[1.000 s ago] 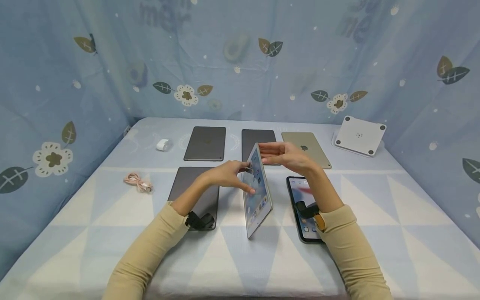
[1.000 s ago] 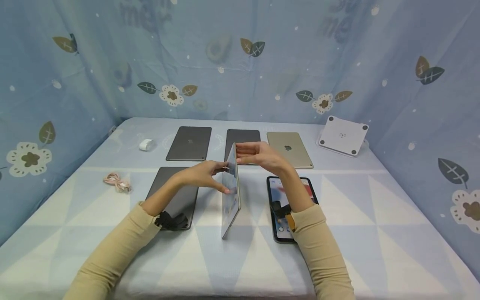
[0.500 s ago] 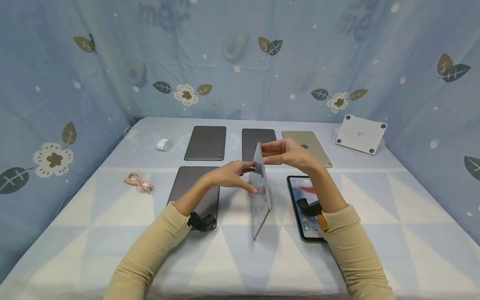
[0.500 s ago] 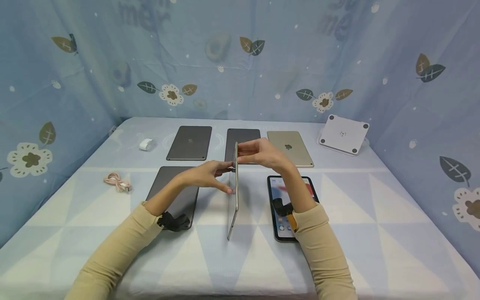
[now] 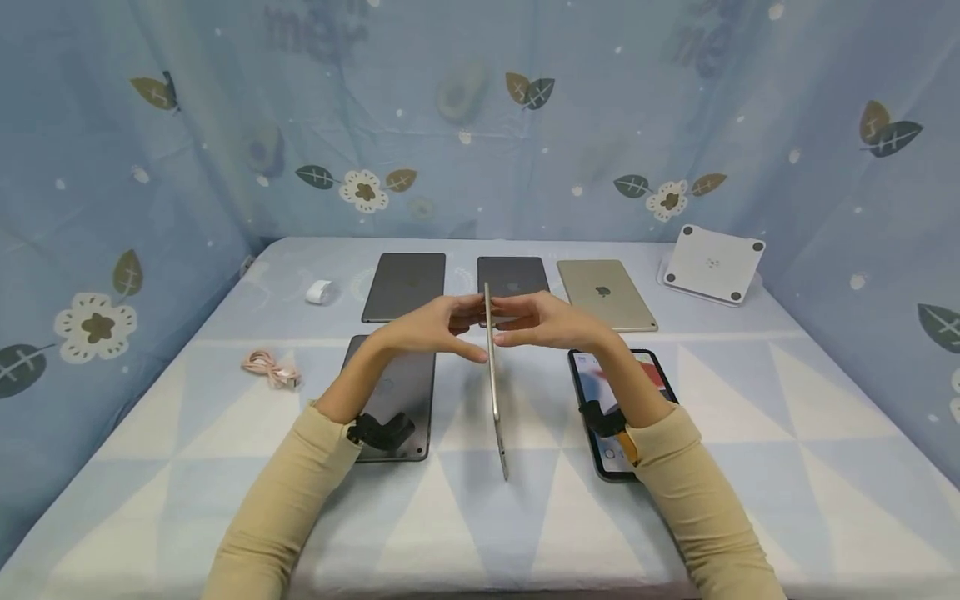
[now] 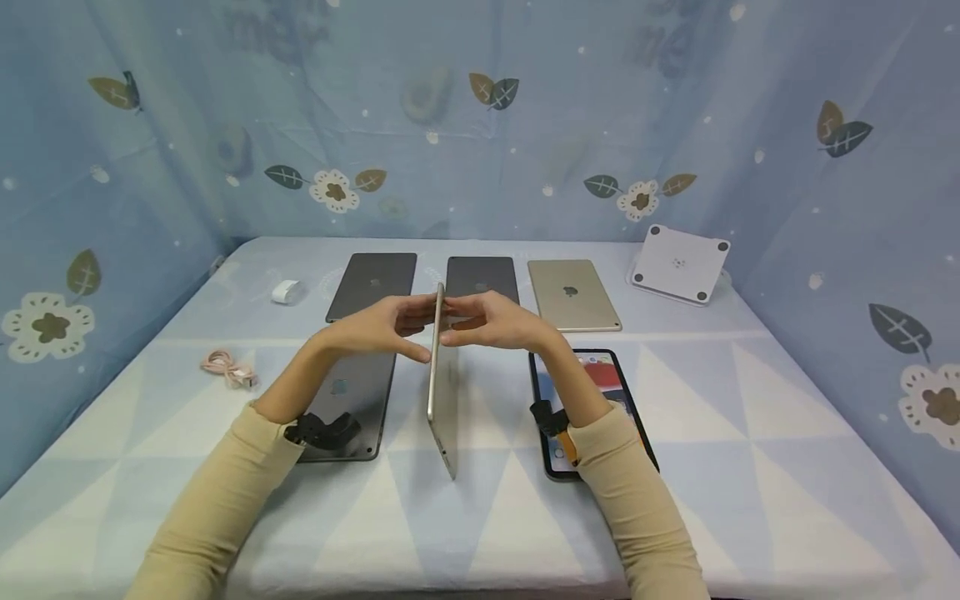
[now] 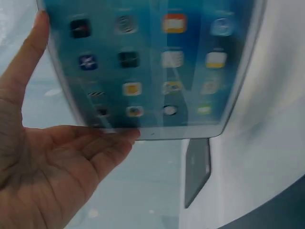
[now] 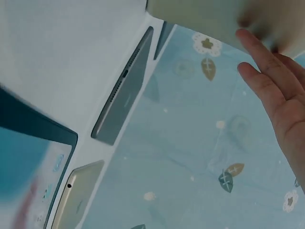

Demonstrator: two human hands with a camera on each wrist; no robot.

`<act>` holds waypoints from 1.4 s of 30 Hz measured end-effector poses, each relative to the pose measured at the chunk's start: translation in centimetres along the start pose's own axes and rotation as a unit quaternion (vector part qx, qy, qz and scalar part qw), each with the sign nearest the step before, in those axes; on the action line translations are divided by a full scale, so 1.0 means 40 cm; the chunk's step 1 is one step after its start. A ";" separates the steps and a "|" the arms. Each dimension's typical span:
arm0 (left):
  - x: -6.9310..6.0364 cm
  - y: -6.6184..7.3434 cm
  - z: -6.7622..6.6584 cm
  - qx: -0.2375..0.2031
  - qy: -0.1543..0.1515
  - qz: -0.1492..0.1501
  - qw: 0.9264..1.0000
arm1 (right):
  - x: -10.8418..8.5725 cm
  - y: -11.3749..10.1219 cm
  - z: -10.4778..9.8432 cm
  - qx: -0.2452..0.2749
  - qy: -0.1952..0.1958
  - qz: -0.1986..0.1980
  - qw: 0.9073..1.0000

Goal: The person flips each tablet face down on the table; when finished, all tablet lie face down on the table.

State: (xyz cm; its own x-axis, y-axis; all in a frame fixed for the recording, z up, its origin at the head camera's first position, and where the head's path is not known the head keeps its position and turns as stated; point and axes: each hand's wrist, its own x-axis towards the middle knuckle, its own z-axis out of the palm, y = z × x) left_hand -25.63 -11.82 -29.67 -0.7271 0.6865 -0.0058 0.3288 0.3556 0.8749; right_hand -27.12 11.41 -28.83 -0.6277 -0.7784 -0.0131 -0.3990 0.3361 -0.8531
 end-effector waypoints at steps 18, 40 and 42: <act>-0.086 0.024 -0.082 0.112 -0.010 -0.063 0.992 | 0.029 -0.008 0.079 -0.229 -0.161 0.137 0.950; -0.021 -0.052 0.004 0.325 -0.082 -0.183 0.924 | 0.006 0.024 0.041 -0.350 -0.122 0.228 0.900; -0.012 -0.047 0.025 0.353 -0.074 -0.202 0.911 | 0.009 0.030 0.041 -0.348 -0.123 0.227 0.901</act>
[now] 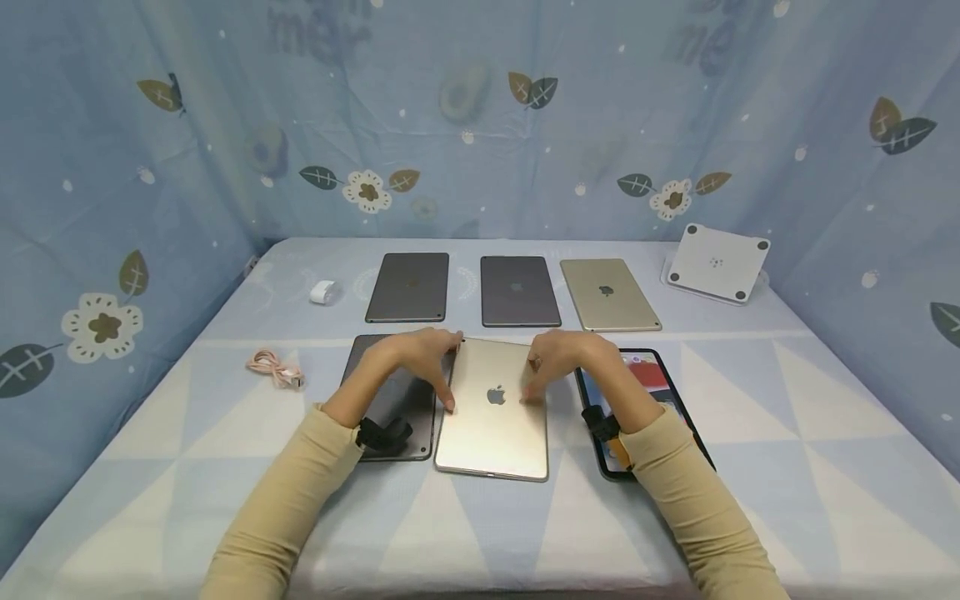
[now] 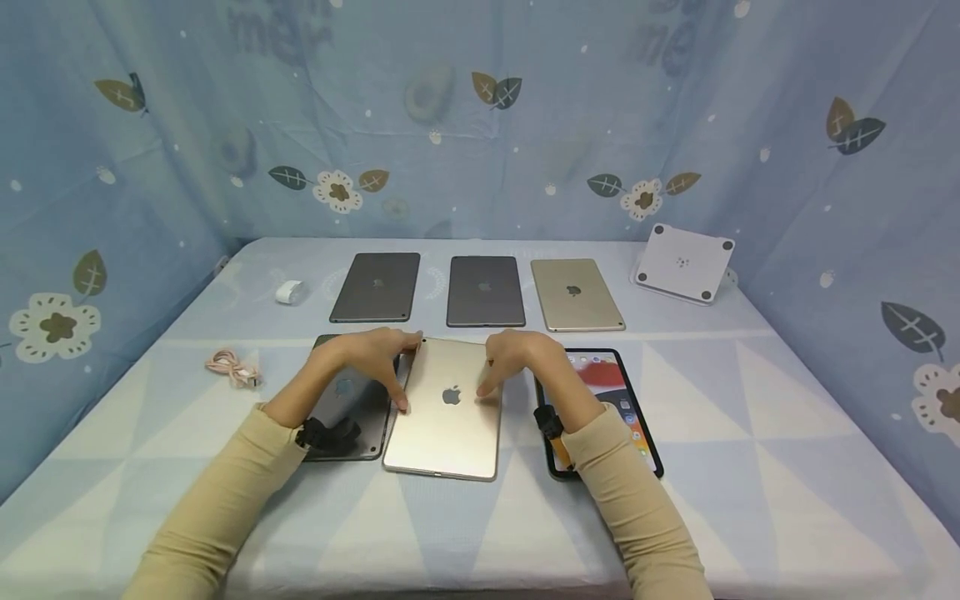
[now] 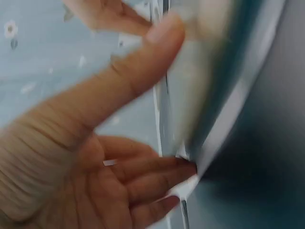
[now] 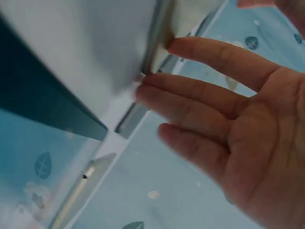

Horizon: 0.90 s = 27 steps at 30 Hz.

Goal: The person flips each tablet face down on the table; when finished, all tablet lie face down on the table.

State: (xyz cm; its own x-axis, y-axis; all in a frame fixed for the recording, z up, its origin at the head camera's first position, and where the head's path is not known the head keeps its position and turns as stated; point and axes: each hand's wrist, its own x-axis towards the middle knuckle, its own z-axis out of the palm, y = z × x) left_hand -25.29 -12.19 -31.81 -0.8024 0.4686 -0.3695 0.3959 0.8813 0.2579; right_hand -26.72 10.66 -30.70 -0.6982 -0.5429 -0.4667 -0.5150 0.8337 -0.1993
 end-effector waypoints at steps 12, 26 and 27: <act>0.005 0.067 0.025 0.041 -0.007 -0.057 0.997 | 0.022 -0.019 0.016 -0.022 -0.022 0.017 0.999; 0.017 0.065 0.031 0.046 -0.005 -0.046 0.998 | 0.024 0.010 0.014 -0.027 -0.018 0.003 0.999; 0.014 0.067 0.030 0.047 -0.004 -0.042 0.998 | 0.021 0.016 0.012 -0.018 -0.010 -0.001 1.000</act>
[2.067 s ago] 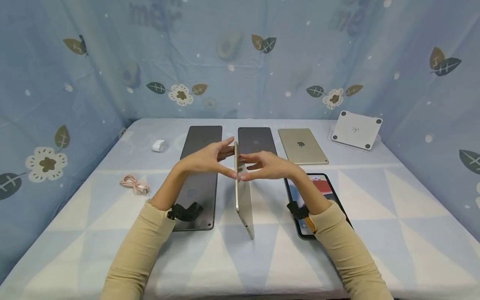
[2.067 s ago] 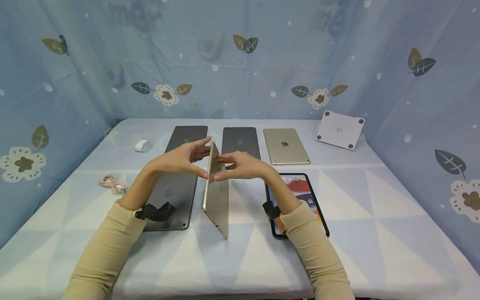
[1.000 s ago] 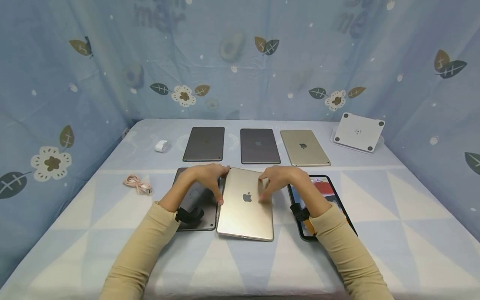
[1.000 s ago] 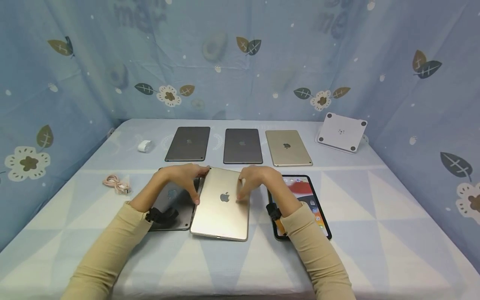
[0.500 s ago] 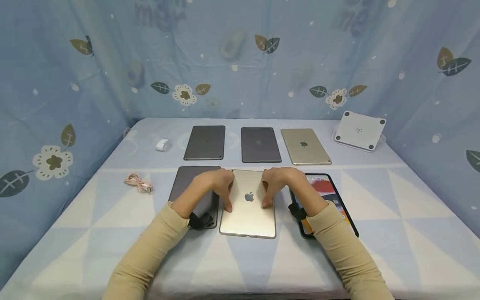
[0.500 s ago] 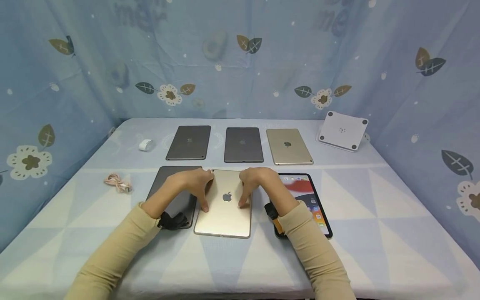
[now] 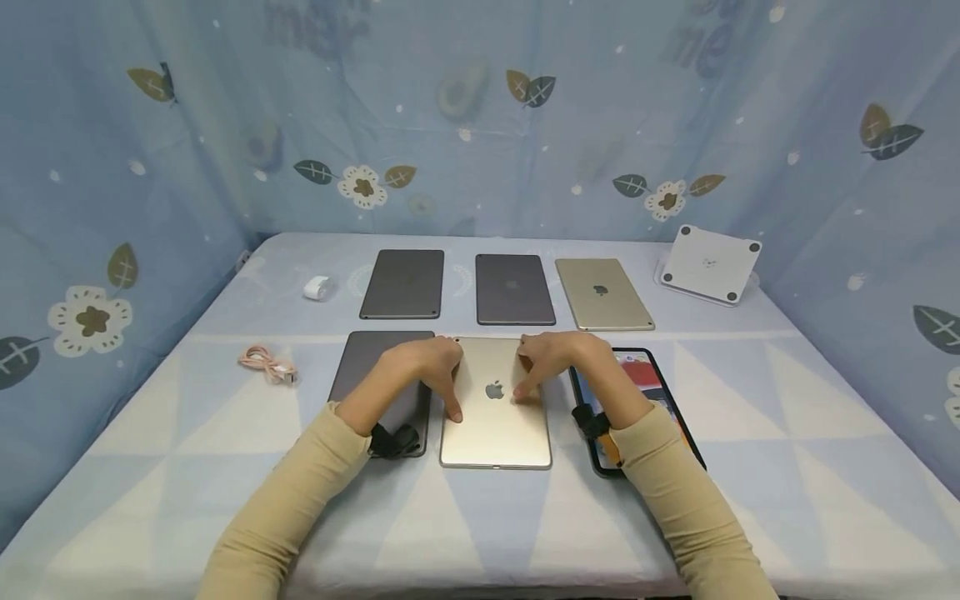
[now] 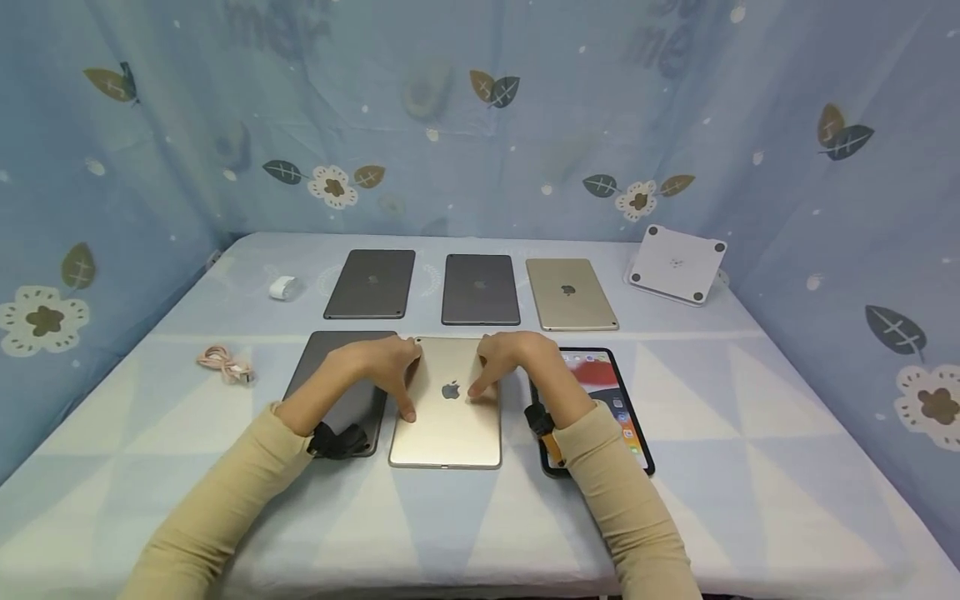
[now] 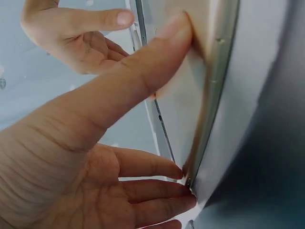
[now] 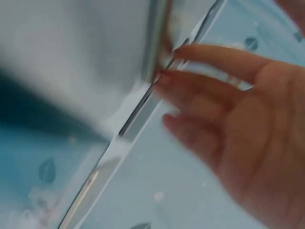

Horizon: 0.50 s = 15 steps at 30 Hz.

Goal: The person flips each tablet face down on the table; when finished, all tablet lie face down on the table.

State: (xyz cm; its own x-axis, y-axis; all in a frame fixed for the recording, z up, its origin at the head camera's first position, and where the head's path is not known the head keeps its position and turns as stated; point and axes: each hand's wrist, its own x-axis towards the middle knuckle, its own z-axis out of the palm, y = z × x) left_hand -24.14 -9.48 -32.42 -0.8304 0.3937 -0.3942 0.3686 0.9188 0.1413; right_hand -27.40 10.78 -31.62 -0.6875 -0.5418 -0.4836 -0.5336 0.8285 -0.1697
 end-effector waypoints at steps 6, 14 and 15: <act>0.003 0.056 -0.009 -0.015 0.031 0.084 0.996 | -0.065 0.074 -0.020 0.087 0.073 -0.003 0.994; 0.068 0.215 -0.011 0.016 0.070 0.129 0.989 | -0.160 0.210 -0.009 0.136 0.108 0.032 0.984; 0.077 0.233 -0.006 0.022 0.074 0.134 0.988 | -0.166 0.226 -0.003 0.135 0.106 0.044 0.984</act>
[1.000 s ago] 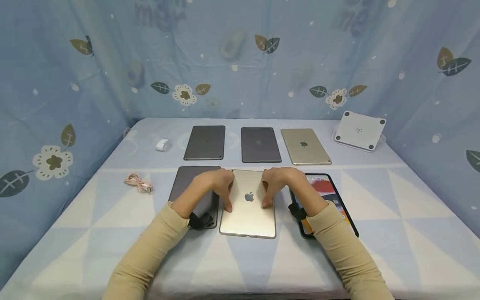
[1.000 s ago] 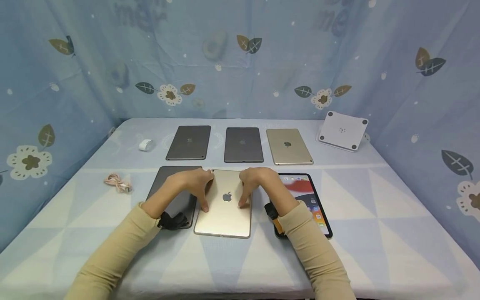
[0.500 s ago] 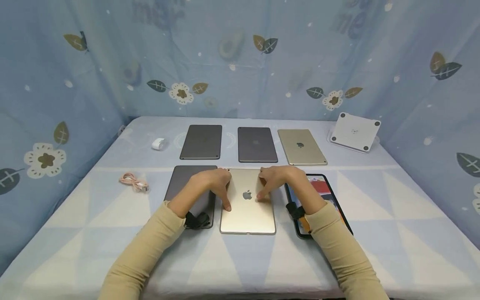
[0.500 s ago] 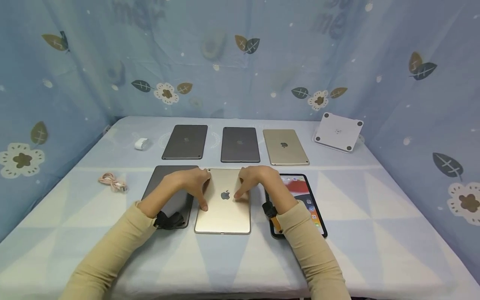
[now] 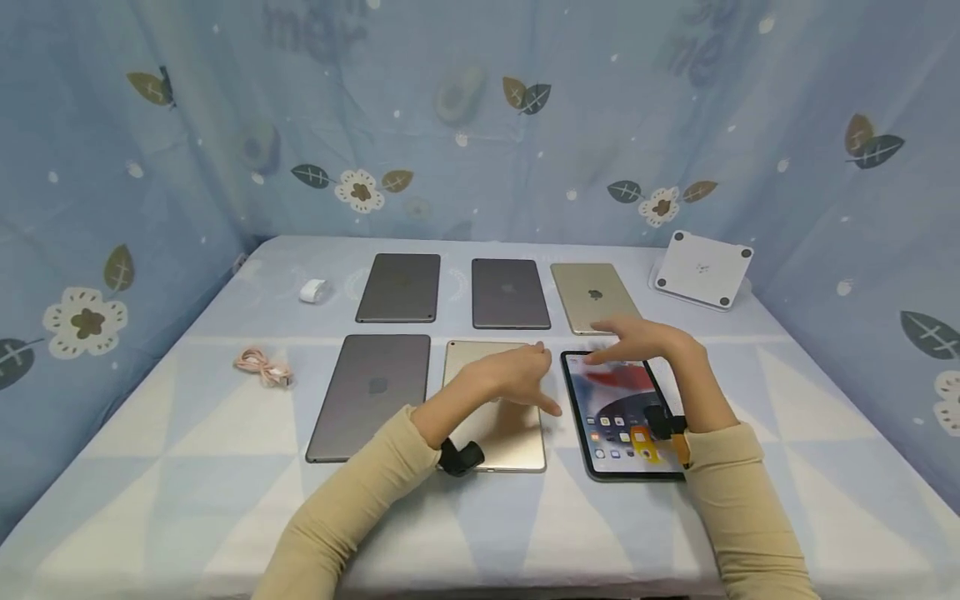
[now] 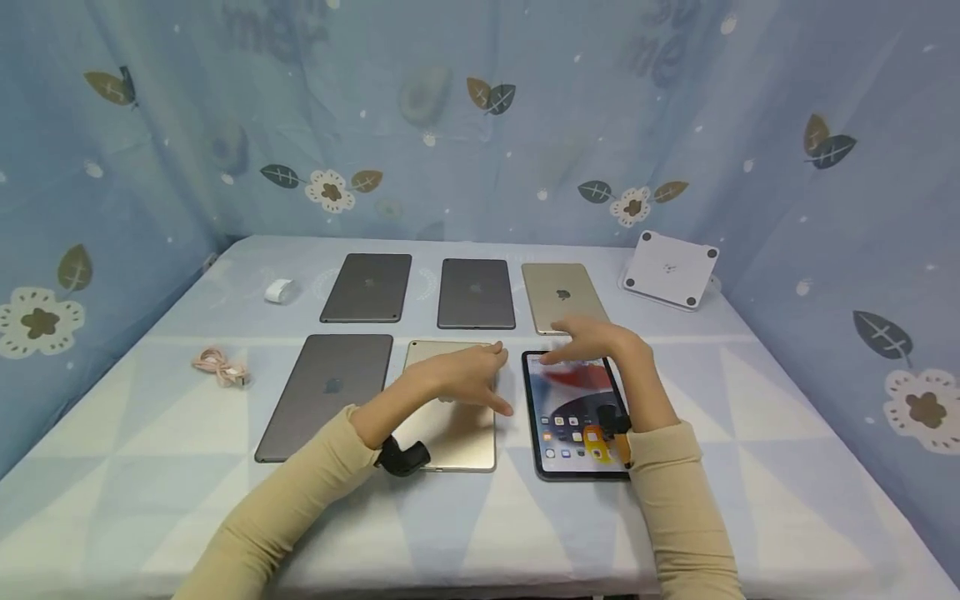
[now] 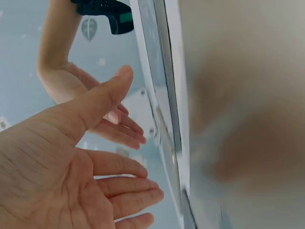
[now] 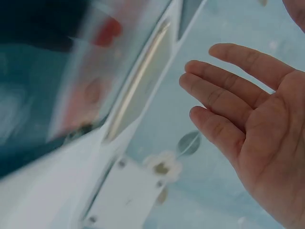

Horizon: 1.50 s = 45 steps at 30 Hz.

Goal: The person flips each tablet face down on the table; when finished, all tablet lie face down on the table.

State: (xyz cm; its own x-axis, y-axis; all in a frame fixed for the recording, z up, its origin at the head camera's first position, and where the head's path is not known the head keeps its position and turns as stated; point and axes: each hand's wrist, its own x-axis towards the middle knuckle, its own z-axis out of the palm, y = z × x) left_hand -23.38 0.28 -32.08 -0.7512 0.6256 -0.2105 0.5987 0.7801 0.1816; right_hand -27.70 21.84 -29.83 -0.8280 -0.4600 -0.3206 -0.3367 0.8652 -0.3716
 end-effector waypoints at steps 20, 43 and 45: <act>0.079 0.093 0.059 0.017 -0.062 -0.046 0.997 | -0.066 0.177 0.020 0.003 -0.014 0.070 0.997; 0.075 0.078 0.042 -0.009 -0.059 -0.046 0.997 | -0.071 0.215 0.041 0.197 -0.026 0.027 0.980; 0.075 0.074 0.040 -0.005 -0.060 -0.044 0.997 | -0.067 0.219 0.043 0.222 -0.028 0.021 0.974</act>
State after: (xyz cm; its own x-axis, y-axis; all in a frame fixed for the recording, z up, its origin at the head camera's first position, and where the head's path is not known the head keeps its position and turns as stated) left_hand -23.41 4.50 -33.73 -0.7618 0.5511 -0.3404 0.5277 0.8328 0.1672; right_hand -27.65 30.30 -33.73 -0.8066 -0.4473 -0.3865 -0.0660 0.7179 -0.6930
